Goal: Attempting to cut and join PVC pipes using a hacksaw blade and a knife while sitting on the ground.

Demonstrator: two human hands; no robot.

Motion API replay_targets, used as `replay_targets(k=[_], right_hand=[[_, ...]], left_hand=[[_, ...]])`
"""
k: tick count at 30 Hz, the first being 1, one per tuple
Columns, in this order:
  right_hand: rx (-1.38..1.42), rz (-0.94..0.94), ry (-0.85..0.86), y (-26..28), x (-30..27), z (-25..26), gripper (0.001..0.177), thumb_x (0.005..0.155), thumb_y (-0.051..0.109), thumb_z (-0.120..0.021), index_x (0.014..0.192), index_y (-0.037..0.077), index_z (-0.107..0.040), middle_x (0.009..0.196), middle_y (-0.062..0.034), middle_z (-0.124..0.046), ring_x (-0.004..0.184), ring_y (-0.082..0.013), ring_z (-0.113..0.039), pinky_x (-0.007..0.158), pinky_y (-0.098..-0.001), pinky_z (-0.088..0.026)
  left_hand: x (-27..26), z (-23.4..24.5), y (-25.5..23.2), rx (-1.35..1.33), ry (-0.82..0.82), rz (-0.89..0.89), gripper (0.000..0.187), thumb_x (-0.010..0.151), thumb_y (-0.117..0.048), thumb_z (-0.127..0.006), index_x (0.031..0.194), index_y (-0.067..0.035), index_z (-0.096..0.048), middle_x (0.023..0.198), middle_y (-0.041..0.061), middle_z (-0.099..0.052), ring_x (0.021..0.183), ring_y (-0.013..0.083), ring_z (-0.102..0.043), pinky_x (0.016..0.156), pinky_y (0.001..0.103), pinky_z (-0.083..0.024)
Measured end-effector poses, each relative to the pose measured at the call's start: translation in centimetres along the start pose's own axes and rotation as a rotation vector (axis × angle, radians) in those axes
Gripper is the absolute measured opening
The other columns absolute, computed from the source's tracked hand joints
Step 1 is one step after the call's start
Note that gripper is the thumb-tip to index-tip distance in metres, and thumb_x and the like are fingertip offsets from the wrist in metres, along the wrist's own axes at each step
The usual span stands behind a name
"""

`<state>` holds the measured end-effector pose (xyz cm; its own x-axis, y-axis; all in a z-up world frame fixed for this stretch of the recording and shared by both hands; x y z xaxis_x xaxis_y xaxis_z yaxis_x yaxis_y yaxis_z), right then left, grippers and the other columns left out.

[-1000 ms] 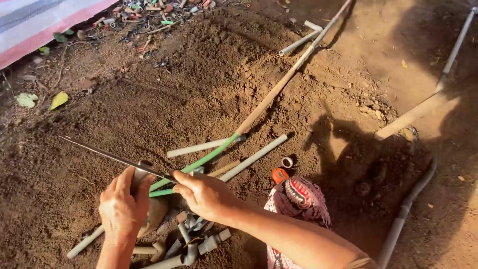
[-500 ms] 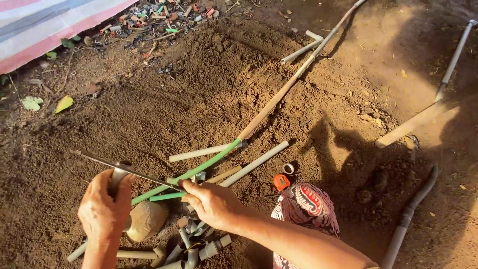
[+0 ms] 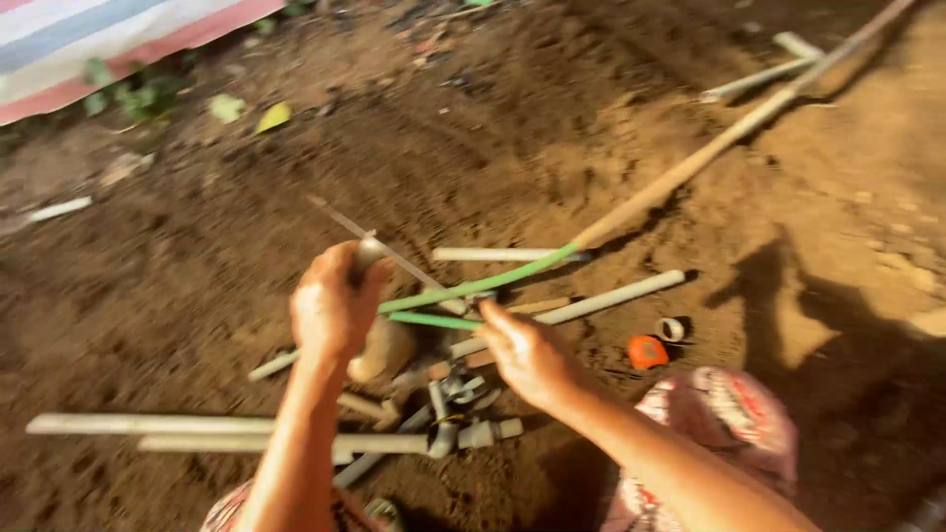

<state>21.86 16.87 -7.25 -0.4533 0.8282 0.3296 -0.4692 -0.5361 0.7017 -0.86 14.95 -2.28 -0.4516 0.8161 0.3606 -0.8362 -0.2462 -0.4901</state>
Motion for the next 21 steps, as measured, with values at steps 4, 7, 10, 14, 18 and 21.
replay_targets(k=[4,7,10,14,18,21], right_hand=[[-0.002,-0.083,0.107,-2.9,0.2,-1.8,0.035,0.091,0.015,-0.052,0.125,0.011,-0.057,0.096,-0.0178,-0.069,0.047,-0.0141,-0.060,0.044,-0.0235,-0.051],[0.006,-0.134,0.105,-4.1,0.4,-2.5,0.034,0.094,0.017,-0.048,0.126,0.009,-0.057,0.086,-0.0179,-0.069,0.035,-0.0101,-0.049,0.032,-0.0196,-0.040],[0.067,-0.184,0.119,-4.8,-0.3,-3.0,0.034,0.095,0.022,-0.050,0.126,0.009,-0.057,0.087,-0.0195,-0.070,0.031,-0.0079,-0.041,0.027,-0.0187,-0.032],[0.207,-0.156,0.168,-2.9,-0.1,-2.4,0.037,0.095,0.021,-0.048,0.128,0.005,-0.053,0.098,-0.0217,-0.067,0.038,-0.0098,-0.051,0.034,-0.0208,-0.041],[0.329,-0.085,0.178,-0.6,0.0,-1.3,0.036,0.093,0.020,-0.049,0.125,0.007,-0.057,0.102,-0.0166,-0.069,0.054,-0.0170,-0.066,0.054,-0.0248,-0.055],[0.329,-0.126,0.204,0.9,-0.1,0.3,0.035,0.092,0.026,-0.051,0.118,0.005,-0.062,0.098,-0.0177,-0.070,0.062,-0.0207,-0.069,0.060,-0.0313,-0.056]], left_hand=[[-0.3,-1.6,1.3,-0.121,-0.073,-0.065,0.037,0.079,-0.034,-0.073,0.105,-0.010,-0.063,0.087,0.014,-0.065,0.082,0.0341,-0.066,0.073,0.046,-0.054],[0.1,-2.2,1.8,-0.166,-0.089,-0.070,0.036,0.082,-0.037,-0.073,0.106,-0.011,-0.064,0.083,0.010,-0.065,0.076,0.0256,-0.068,0.071,0.038,-0.057],[-0.1,-1.7,1.5,-0.187,-0.090,-0.113,0.042,0.080,-0.035,-0.074,0.107,-0.006,-0.063,0.082,0.014,-0.064,0.075,0.0302,-0.068,0.067,0.042,-0.057],[-0.4,-0.8,1.8,-0.281,-0.069,-0.141,0.045,0.079,-0.039,-0.074,0.108,-0.007,-0.061,0.081,0.016,-0.063,0.072,0.0326,-0.067,0.063,0.044,-0.056],[0.0,-1.5,2.8,-0.339,-0.027,-0.148,0.044,0.081,-0.041,-0.072,0.108,-0.008,-0.062,0.079,0.017,-0.062,0.069,0.0332,-0.068,0.061,0.042,-0.056],[-0.3,-0.8,1.7,-0.242,-0.096,-0.168,0.046,0.080,-0.037,-0.073,0.112,-0.006,-0.060,0.080,0.018,-0.061,0.067,0.0323,-0.067,0.059,0.042,-0.057]])
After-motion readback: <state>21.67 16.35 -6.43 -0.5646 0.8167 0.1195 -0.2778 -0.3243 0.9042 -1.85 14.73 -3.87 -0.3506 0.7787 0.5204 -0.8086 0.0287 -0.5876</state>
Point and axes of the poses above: each hand's wrist, its own x-axis towards the middle knuckle, its own z-axis out of the back of the hand, y = z × x, the point moved 8 cm from there along x, towards the middle knuckle
